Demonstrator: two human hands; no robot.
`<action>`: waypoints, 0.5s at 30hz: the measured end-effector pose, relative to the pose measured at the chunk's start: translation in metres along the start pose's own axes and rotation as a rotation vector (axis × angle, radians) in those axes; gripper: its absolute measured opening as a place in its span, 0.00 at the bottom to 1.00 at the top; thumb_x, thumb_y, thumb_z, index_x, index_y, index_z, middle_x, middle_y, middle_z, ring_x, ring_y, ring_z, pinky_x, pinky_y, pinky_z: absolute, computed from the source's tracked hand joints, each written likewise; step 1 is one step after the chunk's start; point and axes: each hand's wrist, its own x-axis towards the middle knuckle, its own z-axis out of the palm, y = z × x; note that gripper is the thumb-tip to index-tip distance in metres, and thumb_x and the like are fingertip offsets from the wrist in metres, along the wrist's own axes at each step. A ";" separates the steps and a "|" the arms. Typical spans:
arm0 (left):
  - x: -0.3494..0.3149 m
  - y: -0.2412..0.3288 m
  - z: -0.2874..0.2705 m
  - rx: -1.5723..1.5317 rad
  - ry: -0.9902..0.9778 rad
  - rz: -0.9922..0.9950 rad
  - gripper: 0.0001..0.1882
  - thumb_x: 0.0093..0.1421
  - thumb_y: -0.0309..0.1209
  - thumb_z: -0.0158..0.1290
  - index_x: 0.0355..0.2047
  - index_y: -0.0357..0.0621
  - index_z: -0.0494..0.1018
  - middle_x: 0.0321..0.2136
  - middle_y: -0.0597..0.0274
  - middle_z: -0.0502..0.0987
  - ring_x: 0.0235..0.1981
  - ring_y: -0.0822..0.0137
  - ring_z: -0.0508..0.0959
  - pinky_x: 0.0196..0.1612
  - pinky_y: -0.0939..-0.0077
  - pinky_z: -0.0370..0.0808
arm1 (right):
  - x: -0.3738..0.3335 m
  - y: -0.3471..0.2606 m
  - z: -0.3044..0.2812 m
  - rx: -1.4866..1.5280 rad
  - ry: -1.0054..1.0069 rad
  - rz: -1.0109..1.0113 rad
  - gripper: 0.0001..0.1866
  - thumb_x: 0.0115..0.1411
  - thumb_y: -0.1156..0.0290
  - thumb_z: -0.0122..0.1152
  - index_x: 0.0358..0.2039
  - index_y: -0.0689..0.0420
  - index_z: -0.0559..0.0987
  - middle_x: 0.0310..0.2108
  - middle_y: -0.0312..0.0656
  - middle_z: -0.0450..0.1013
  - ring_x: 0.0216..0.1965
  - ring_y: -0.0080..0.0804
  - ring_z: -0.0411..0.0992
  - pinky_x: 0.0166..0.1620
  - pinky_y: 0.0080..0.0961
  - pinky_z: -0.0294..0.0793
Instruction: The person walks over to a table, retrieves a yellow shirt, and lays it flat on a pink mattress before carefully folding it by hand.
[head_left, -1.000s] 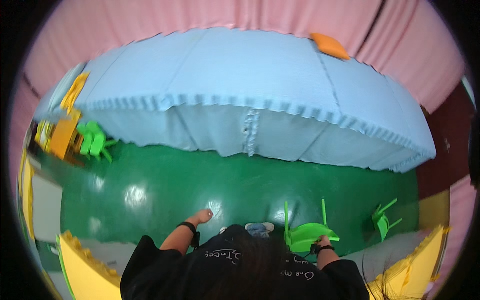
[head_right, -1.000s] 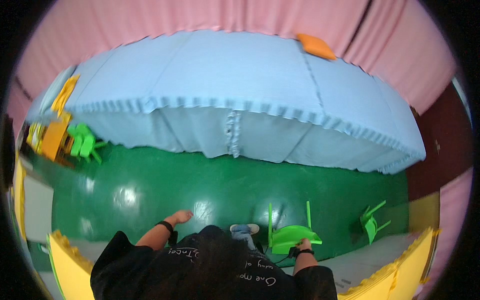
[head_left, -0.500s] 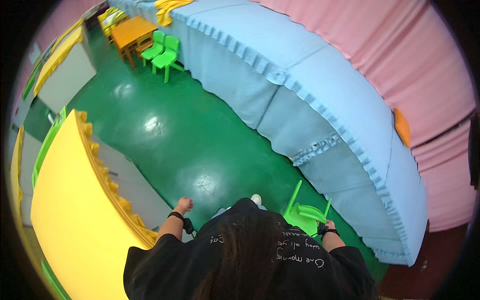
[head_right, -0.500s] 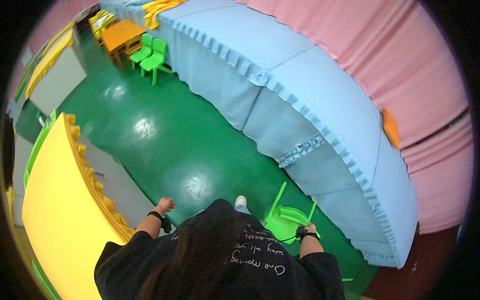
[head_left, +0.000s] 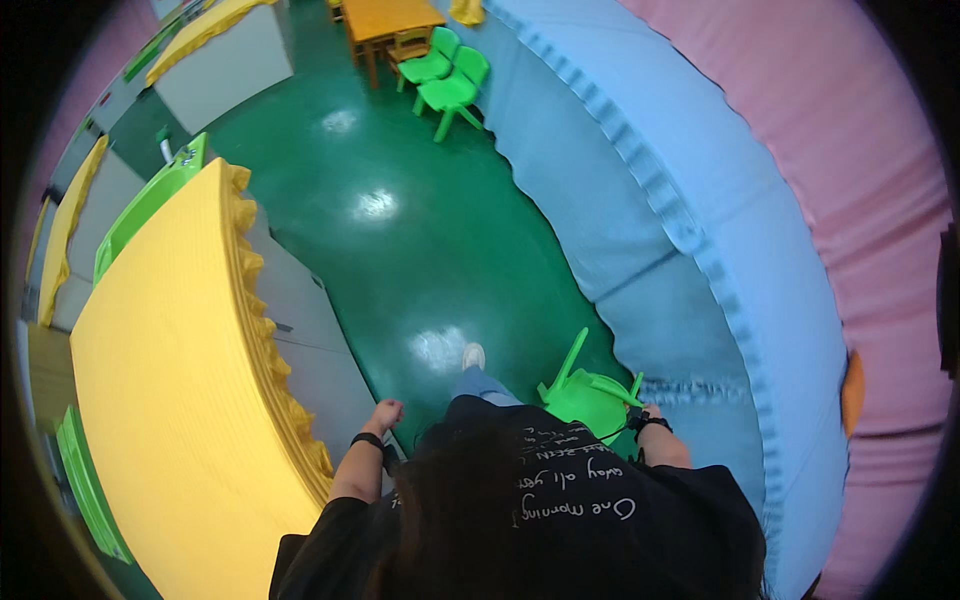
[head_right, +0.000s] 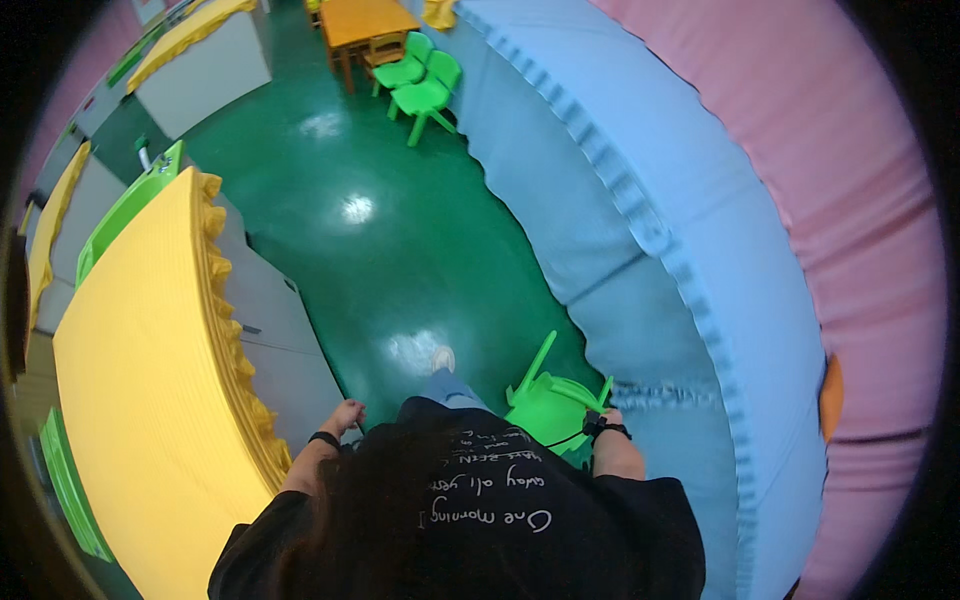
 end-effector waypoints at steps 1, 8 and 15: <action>0.002 0.011 -0.009 0.021 0.014 -0.043 0.12 0.55 0.36 0.42 0.32 0.42 0.69 0.24 0.62 0.73 0.23 0.69 0.72 0.22 0.73 0.68 | 0.021 -0.022 0.000 -0.191 0.052 -0.042 0.22 0.45 0.55 0.60 0.29 0.65 0.75 0.24 0.47 0.72 0.27 0.41 0.71 0.29 0.35 0.68; 0.042 0.036 -0.132 0.330 0.179 -0.090 0.12 0.53 0.33 0.42 0.32 0.40 0.71 0.26 0.56 0.74 0.25 0.67 0.73 0.28 0.75 0.70 | 0.056 -0.263 0.018 0.015 -0.158 -0.105 0.28 0.41 0.47 0.60 0.31 0.63 0.76 0.28 0.52 0.73 0.32 0.48 0.71 0.32 0.36 0.68; 0.080 0.124 -0.191 -0.200 0.283 0.153 0.11 0.53 0.29 0.41 0.33 0.40 0.71 0.21 0.61 0.71 0.23 0.70 0.71 0.26 0.76 0.69 | 0.075 -0.485 0.028 0.264 -0.152 -0.123 0.15 0.44 0.66 0.66 0.23 0.66 0.76 0.19 0.42 0.71 0.20 0.29 0.69 0.22 0.29 0.65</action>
